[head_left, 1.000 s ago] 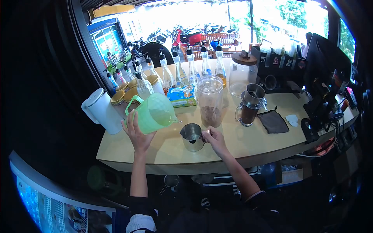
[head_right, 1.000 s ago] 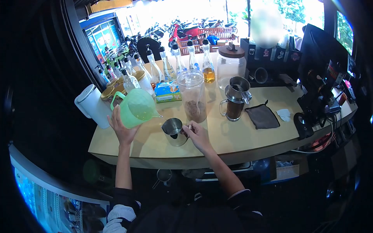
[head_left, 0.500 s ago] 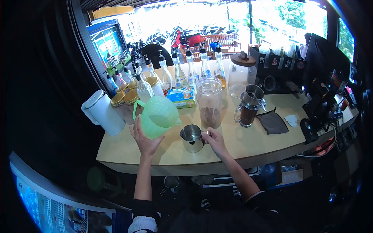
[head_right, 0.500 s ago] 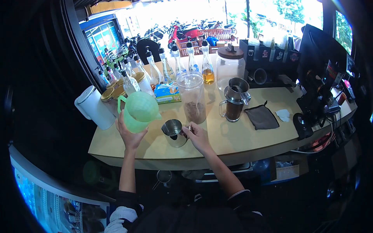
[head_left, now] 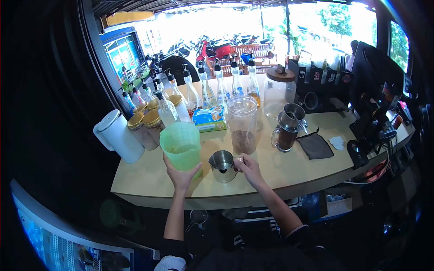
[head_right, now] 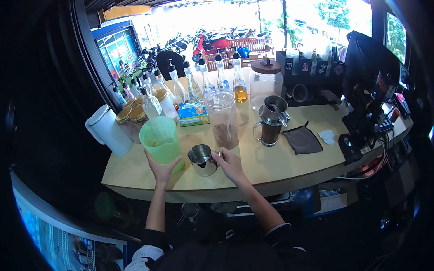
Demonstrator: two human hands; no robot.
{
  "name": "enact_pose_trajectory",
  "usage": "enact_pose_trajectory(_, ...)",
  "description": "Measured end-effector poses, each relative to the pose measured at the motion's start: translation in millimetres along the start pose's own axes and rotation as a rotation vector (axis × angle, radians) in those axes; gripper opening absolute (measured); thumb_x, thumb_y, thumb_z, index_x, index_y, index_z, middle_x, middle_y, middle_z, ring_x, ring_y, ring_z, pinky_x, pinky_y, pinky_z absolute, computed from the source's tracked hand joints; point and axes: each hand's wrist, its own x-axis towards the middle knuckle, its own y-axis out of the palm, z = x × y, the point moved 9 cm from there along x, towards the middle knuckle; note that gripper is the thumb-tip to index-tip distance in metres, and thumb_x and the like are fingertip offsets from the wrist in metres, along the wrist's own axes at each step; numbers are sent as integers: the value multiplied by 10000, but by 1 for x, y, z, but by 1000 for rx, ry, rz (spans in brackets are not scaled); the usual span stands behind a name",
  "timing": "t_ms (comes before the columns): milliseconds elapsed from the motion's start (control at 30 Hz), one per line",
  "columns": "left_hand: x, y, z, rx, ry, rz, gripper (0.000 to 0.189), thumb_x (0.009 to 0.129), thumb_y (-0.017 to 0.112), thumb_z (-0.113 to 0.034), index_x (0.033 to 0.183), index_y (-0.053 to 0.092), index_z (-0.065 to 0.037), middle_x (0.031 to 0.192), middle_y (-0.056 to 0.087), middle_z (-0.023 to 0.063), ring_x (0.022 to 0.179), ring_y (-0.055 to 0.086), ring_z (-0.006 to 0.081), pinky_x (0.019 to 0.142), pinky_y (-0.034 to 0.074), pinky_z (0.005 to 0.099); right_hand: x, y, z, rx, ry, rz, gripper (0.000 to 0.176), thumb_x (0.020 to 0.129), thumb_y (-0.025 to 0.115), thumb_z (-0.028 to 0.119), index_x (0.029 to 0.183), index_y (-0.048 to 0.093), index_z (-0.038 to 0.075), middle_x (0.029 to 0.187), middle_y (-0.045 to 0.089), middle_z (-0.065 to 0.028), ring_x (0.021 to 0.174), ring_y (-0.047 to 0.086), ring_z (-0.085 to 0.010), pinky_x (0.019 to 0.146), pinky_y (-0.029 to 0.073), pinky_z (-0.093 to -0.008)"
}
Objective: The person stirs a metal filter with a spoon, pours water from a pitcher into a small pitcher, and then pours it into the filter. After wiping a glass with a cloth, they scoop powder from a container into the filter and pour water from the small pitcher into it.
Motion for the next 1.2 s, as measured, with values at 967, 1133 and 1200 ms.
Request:
enact_pose_trajectory(967, -50, -3, -68, 12, 376, -234, 593, 759, 677, -123, 1258, 376, -13, 1263, 412, 161, 1184, 410, 279, 1001, 323, 431, -23, -69, 48, 424, 72, -43, 90, 905, 556, 92, 840, 503, 61, 734, 535, -33, 691, 550, -140, 654, 427, -277)
enact_pose_trajectory(1133, -52, 67, -131, -70, 610, 1, 326, 718, 689, -63, 1016, 558, -36, 1030, 577, 126, 942, 574, 274, 809, 466, 384, -38, -112, 80, 369, 57, -50, 103, 877, 591, 99, 824, 508, 73, 723, 527, -22, 678, 539, -129, 669, 424, -281)
enact_pose_trajectory(1200, -56, 101, -154, -73, 703, 115, 258, 702, 697, -38, 941, 602, -56, 932, 607, 105, 842, 600, 278, 742, 490, 364, -45, -137, 87, 347, 78, -74, 106, 876, 594, 105, 822, 509, 71, 723, 532, -18, 680, 540, -124, 667, 426, -273)
